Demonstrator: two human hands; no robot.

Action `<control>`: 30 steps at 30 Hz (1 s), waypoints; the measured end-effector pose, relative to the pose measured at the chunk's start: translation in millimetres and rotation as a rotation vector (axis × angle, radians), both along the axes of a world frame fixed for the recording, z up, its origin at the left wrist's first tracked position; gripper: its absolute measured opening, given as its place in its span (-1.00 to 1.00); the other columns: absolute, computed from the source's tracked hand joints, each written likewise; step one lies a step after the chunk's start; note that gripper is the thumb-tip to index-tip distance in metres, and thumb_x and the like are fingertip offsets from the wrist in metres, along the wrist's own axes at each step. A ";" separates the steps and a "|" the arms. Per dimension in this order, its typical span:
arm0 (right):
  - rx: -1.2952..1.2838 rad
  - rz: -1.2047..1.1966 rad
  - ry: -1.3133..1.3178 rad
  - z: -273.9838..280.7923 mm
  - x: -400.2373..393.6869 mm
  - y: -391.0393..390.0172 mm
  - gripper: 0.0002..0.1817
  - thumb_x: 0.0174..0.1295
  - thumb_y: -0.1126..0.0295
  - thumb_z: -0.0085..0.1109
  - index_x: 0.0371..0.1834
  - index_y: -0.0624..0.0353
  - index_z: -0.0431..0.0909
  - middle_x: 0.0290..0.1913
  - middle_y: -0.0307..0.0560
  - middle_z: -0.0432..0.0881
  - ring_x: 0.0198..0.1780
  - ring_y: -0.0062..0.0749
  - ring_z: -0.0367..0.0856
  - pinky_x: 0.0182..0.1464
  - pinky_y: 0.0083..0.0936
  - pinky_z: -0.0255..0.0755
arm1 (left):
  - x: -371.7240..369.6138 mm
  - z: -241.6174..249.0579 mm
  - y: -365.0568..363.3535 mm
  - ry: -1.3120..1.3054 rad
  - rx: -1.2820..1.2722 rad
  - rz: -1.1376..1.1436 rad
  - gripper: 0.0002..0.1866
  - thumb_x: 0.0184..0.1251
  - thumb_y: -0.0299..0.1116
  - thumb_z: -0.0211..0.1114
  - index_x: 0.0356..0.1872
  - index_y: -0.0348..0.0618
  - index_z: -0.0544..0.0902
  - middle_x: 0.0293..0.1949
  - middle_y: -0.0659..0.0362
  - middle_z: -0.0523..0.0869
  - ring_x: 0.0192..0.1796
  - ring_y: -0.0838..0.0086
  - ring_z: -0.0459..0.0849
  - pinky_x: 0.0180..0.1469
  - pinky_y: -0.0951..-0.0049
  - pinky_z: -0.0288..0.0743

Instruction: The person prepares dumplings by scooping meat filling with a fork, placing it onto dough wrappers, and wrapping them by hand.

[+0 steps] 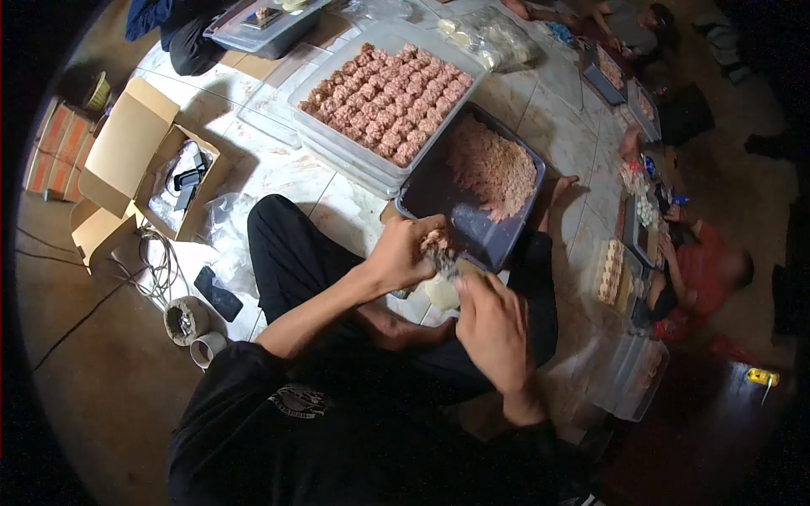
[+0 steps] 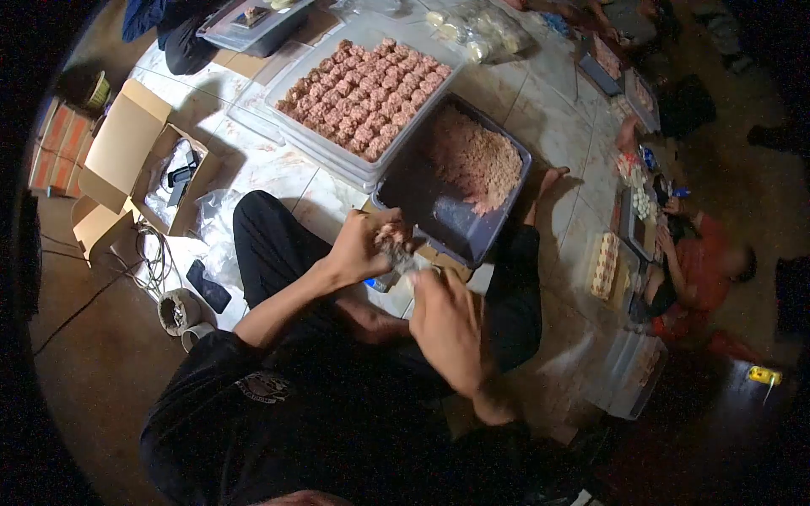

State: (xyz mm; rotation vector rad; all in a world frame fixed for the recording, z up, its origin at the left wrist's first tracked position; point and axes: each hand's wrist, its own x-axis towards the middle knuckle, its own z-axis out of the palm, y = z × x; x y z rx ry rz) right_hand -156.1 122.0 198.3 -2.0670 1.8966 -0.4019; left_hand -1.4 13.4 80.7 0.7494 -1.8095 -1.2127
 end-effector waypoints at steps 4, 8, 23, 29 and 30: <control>-0.042 -0.045 -0.023 21.7 2.5 0.6 -0.87 0.43 0.42 0.15 -0.12 0.25 0.62 -0.26 0.22 0.68 -0.24 0.24 0.71 -0.25 -0.02 0.56 | 2.4 -7.7 -9.8 -0.179 -0.304 0.111 -0.83 -0.02 -0.52 0.44 -0.37 -0.22 0.63 -0.58 0.20 0.50 -0.49 0.56 0.51 -0.37 0.42 0.46; -0.064 -0.098 -0.005 35.7 -10.7 -5.3 -0.87 0.40 0.50 0.13 -0.12 0.27 0.65 -0.23 0.23 0.71 -0.19 0.20 0.75 -0.15 -0.02 0.58 | -2.1 -8.2 -0.2 -0.124 0.101 0.173 -0.77 0.18 -0.36 0.54 -0.42 -0.23 0.64 -0.57 0.30 0.54 -0.45 0.72 0.51 -0.38 0.51 0.45; -0.078 -0.138 0.046 39.1 -7.9 -11.4 -0.89 0.40 0.49 0.13 -0.12 0.23 0.64 -0.22 0.23 0.69 -0.20 0.24 0.71 -0.18 -0.02 0.55 | 6.8 -1.2 -5.0 -0.039 0.018 -0.006 -0.65 0.12 -0.28 0.66 -0.40 -0.28 0.63 -0.54 0.07 0.58 -0.51 0.46 0.42 -0.38 0.37 0.46; 0.123 0.012 0.084 18.2 8.8 -10.2 -0.88 0.43 0.47 0.14 -0.17 0.27 0.64 -0.24 0.18 0.71 -0.20 0.21 0.72 -0.22 -0.07 0.56 | 4.3 0.6 0.1 0.084 0.122 -0.103 -0.75 0.09 -0.44 0.50 -0.42 -0.26 0.54 -0.50 0.10 0.60 -0.45 0.51 0.47 -0.32 0.37 0.47; 0.067 -0.027 0.027 19.1 9.0 -5.1 -0.89 0.41 0.47 0.16 -0.17 0.26 0.65 -0.24 0.18 0.70 -0.21 0.22 0.71 -0.23 -0.06 0.55 | 6.4 -4.1 3.3 -0.019 0.052 -0.076 -0.76 0.10 -0.43 0.50 -0.42 -0.27 0.56 -0.50 0.09 0.60 -0.45 0.50 0.48 -0.32 0.36 0.48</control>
